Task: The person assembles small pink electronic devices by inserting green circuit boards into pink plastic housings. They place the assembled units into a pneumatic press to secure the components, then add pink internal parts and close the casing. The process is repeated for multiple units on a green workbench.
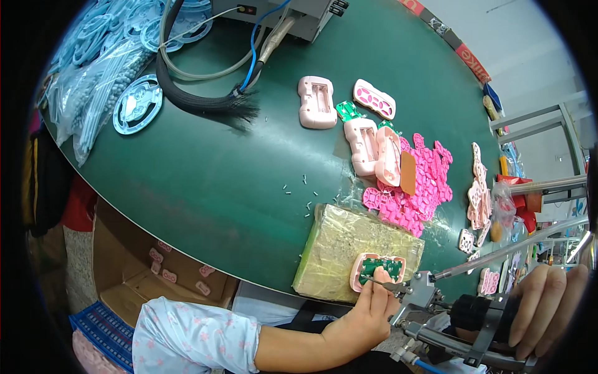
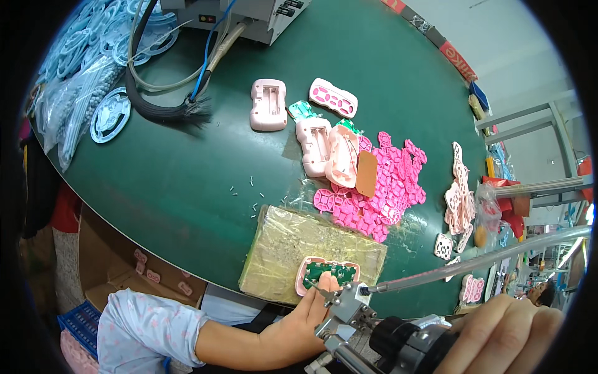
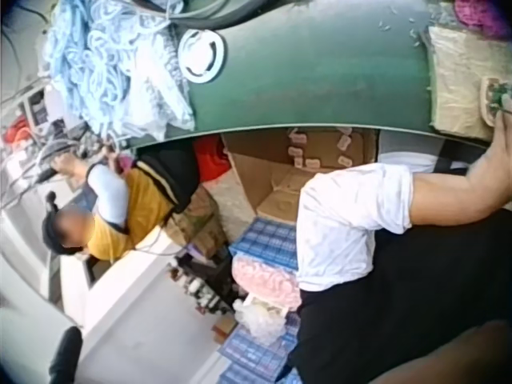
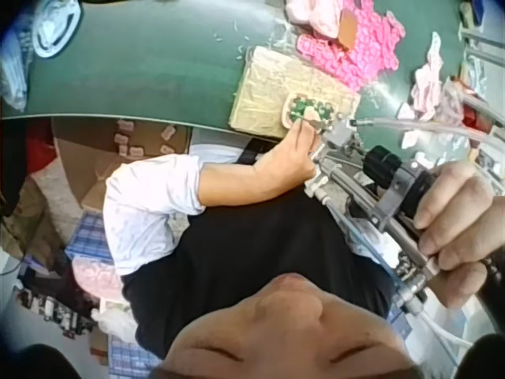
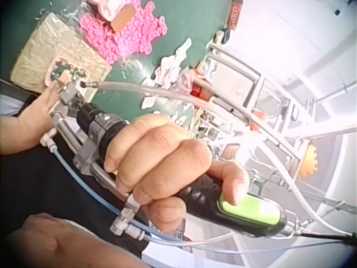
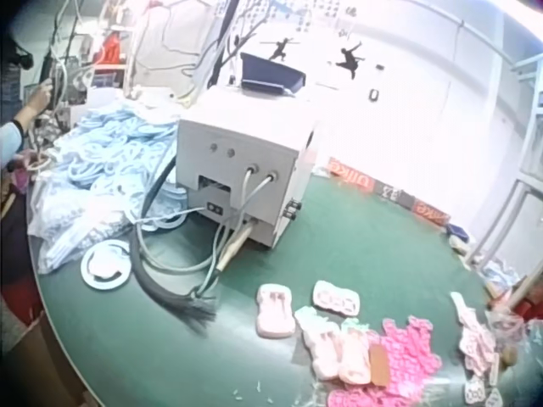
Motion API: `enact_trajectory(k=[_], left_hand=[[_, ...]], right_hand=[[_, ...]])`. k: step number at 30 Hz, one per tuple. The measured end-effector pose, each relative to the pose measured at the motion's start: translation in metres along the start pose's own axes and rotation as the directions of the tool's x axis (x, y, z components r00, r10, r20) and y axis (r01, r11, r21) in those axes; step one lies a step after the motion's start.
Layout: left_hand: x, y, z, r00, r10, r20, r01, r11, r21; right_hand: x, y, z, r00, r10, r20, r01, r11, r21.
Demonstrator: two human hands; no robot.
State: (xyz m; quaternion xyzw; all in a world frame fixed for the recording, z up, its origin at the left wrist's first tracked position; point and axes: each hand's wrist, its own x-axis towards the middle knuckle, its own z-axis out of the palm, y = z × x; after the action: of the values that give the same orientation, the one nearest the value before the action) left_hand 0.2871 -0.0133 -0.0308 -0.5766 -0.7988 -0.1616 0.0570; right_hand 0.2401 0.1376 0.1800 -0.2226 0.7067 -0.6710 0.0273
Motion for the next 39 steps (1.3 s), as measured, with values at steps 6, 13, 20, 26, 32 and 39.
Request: enact_trajectory(k=[6, 13, 20, 26, 32, 39], left_hand=[[-0.002, -0.015, -0.012, 0.999, 0.044, -0.004, -0.044, 0.987, -0.156], [0.003, -0.03, -0.025, 0.963, -0.109, -0.247, 0.059, 0.977, -0.203], [0.047, -0.132, -0.036, 0.928, -0.305, -0.213, 0.269, 0.946, -0.181], [0.087, -0.141, -0.008, 0.947, -0.315, -0.06, 0.312, 0.949, -0.047], [0.104, -0.144, -0.013, 0.885, -0.451, 0.114, 0.465, 0.854, -0.232], [0.078, -0.163, -0.055, 0.706, -0.566, 0.426, 0.614, 0.19, -0.766]], right_hand=[[0.005, 0.023, 0.003, 0.98, -0.198, 0.022, 0.197, 0.98, 0.034], [-0.006, -0.005, -0.022, 0.929, -0.267, -0.257, 0.228, 0.958, -0.174], [-0.014, -0.033, -0.107, 0.856, -0.258, -0.448, 0.159, 0.956, -0.247], [-0.006, -0.008, -0.115, 0.744, -0.32, -0.587, -0.043, 0.853, -0.52], [-0.04, 0.001, -0.149, 0.79, -0.362, -0.495, -0.062, 0.756, -0.651], [-0.175, 0.07, -0.178, 0.713, 0.311, -0.628, -0.687, 0.137, -0.713]])
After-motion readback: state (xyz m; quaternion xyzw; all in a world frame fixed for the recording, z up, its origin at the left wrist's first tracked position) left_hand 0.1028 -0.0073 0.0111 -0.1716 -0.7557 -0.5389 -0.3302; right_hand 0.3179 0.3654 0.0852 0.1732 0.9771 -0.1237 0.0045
